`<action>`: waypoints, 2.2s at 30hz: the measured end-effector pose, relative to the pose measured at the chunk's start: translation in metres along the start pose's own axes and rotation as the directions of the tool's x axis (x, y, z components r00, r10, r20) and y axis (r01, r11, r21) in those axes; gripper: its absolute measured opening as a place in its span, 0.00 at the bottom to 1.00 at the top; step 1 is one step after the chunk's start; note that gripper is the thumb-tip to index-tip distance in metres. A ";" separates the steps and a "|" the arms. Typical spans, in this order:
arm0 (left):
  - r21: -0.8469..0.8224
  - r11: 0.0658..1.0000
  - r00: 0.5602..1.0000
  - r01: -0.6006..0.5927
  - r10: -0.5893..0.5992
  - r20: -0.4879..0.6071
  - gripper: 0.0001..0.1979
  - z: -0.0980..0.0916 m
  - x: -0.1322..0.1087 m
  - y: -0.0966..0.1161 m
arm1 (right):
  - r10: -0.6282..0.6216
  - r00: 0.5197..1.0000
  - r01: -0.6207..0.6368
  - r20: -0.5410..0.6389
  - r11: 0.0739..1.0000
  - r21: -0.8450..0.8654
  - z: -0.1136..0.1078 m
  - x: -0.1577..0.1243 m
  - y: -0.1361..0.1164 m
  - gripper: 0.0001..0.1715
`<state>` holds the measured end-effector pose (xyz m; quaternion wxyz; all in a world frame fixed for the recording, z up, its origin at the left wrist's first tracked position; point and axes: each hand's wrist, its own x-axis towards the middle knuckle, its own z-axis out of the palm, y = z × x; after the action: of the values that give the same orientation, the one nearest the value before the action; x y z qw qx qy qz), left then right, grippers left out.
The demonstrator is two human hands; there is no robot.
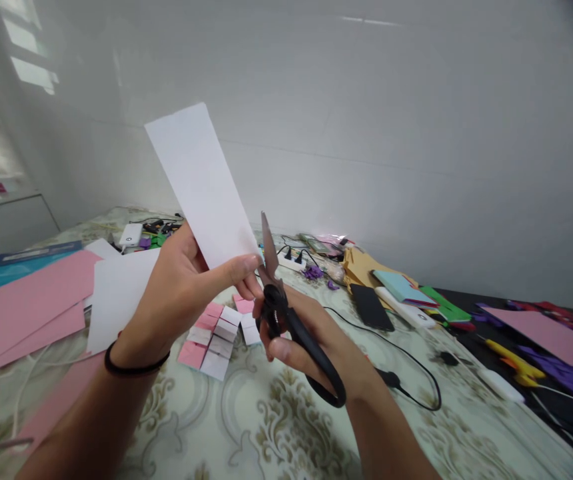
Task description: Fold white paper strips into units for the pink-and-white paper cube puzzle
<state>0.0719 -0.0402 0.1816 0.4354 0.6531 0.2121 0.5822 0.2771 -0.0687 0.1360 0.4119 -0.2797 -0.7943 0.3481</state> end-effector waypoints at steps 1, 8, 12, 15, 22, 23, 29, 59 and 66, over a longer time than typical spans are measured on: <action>-0.005 1.000 1.000 0.003 -0.003 0.000 0.05 0.000 0.000 0.000 | 0.004 1.000 -0.004 -0.001 1.000 0.001 0.000 0.000 0.000 0.22; 0.003 1.000 1.000 0.021 -0.021 -0.006 0.05 0.002 -0.001 0.003 | 0.004 1.000 -0.004 -0.023 1.000 -0.011 0.001 0.000 -0.001 0.21; 0.009 1.000 1.000 0.020 -0.020 -0.005 0.05 0.001 -0.001 0.003 | 0.008 1.000 -0.009 -0.024 0.999 -0.034 0.001 0.000 -0.001 0.22; 0.009 1.000 1.000 0.009 -0.009 0.011 0.06 0.001 0.000 0.003 | 0.004 1.000 -0.005 -0.021 0.999 -0.049 0.001 0.000 -0.002 0.23; 0.014 1.000 1.000 0.005 -0.006 0.020 0.06 0.000 0.000 0.002 | 0.006 1.000 -0.006 0.005 0.999 -0.032 0.000 0.000 -0.001 0.22; 0.016 1.000 1.000 0.006 -0.006 0.020 0.06 0.000 0.000 0.003 | 0.007 1.000 -0.007 0.007 0.999 -0.034 0.000 0.000 -0.001 0.22; 0.046 0.999 1.000 0.006 -0.006 0.018 0.06 -0.001 0.000 0.003 | -0.014 1.000 0.014 0.007 0.998 -0.067 -0.001 0.001 -0.001 0.22; 0.043 0.999 1.000 0.000 -0.001 0.024 0.08 0.000 -0.001 0.005 | 0.013 1.000 -0.013 -0.007 0.999 -0.033 0.002 0.000 0.001 0.22; 0.043 0.999 1.000 -0.001 0.000 0.021 0.08 0.000 0.000 0.005 | 0.020 1.000 -0.021 -0.008 0.999 -0.034 0.002 0.000 0.001 0.22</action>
<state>0.0709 -0.0433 0.1858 0.4232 0.6684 0.2200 0.5707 0.2757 -0.0690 0.1347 0.4065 -0.2962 -0.7957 0.3375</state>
